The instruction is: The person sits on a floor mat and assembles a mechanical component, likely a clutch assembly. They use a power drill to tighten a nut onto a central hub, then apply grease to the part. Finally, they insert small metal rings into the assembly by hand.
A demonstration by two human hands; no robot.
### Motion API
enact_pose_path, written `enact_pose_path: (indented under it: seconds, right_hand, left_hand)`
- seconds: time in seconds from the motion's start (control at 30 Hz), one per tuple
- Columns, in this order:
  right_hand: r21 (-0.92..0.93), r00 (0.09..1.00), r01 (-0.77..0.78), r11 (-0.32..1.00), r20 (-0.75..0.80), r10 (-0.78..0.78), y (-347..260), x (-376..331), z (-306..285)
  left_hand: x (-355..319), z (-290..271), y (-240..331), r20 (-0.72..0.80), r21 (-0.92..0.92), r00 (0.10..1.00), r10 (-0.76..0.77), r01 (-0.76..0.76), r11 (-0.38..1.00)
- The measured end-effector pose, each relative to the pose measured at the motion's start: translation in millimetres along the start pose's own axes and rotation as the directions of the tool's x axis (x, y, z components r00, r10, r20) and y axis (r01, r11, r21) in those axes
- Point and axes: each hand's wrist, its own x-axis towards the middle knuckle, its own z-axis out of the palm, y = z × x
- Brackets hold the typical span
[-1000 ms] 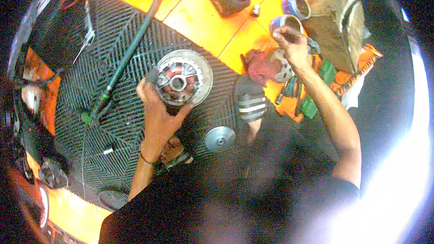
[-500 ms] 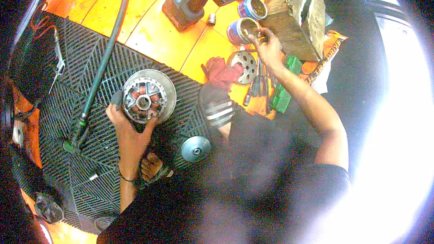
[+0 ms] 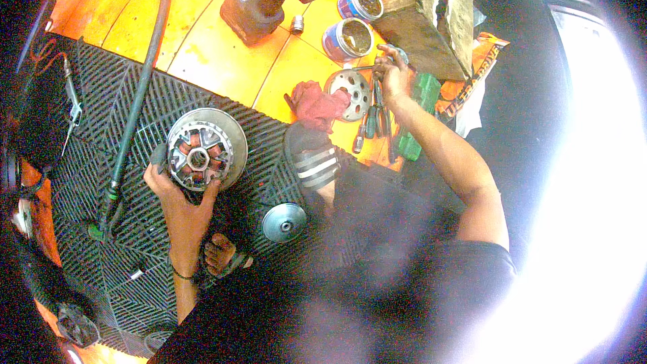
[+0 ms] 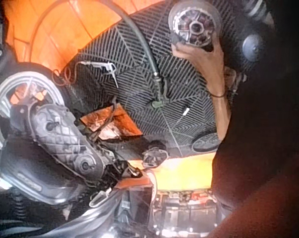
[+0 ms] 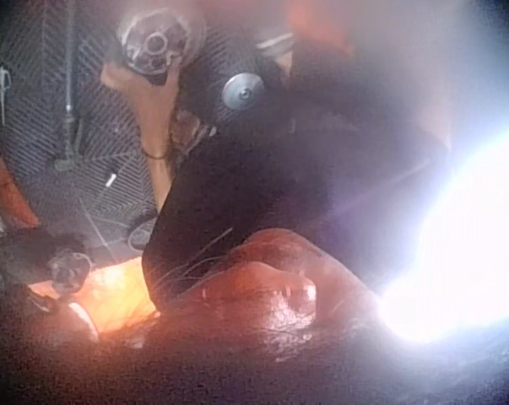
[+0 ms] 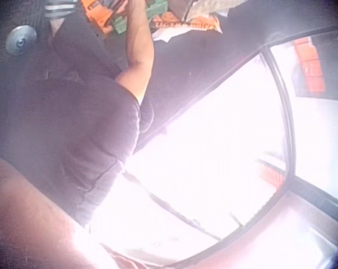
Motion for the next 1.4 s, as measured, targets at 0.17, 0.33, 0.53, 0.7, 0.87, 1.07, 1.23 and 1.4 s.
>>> enact_pose_path:
  seconds: [0.17, 0.33, 0.53, 0.7, 0.87, 1.07, 1.23, 1.4]
  right_hand:
    - [0.048, 0.989, -0.140, 0.989, 0.060, 0.137, -0.7, 11.8, -7.3]
    - [0.084, 0.977, -0.178, 0.980, 0.135, 0.166, -0.1, 15.8, -9.7]
    - [-0.093, 0.981, -0.152, 0.984, 0.108, 0.162, 4.3, 23.6, -16.1]
    - [-0.244, 0.997, 0.023, 0.969, 0.082, -0.003, 9.1, 31.3, -25.4]
    - [-0.668, 0.912, 0.399, 0.628, 0.217, -0.349, 12.0, 35.1, -27.8]
    - [-0.862, 0.862, 0.441, 0.252, 0.329, -0.386, -9.2, 3.7, -5.8]
    - [-0.909, 0.896, 0.363, 0.208, 0.278, -0.347, -13.2, -2.7, -6.9]
    - [-0.874, 0.853, 0.459, 0.161, 0.383, -0.354, -11.4, 5.0, -13.5]
  left_hand:
    - [-0.1, 1.2, 2.1, -0.004, -0.026, 1.000, -0.029, 0.029, 0.999]
    - [-0.8, 0.1, 0.9, 0.009, 0.013, 1.000, 0.002, -0.002, 1.000]
    - [-2.0, 0.4, 0.9, 0.002, 0.006, 1.000, 0.001, -0.001, 1.000]
    - [-3.1, 0.8, -0.8, 0.000, -0.020, 1.000, -0.021, 0.021, 1.000]
    - [-1.7, 0.8, 1.5, 0.004, -0.058, 1.000, -0.030, 0.030, 0.998]
    - [-1.8, -0.8, 0.2, 0.000, -0.009, 1.000, 0.005, -0.005, 1.000]
    - [-1.5, -1.0, 0.7, 0.001, -0.029, 1.000, -0.013, 0.013, 1.000]
    - [-1.7, -0.8, -1.3, 0.004, 0.006, 1.000, 0.004, -0.004, 1.000]
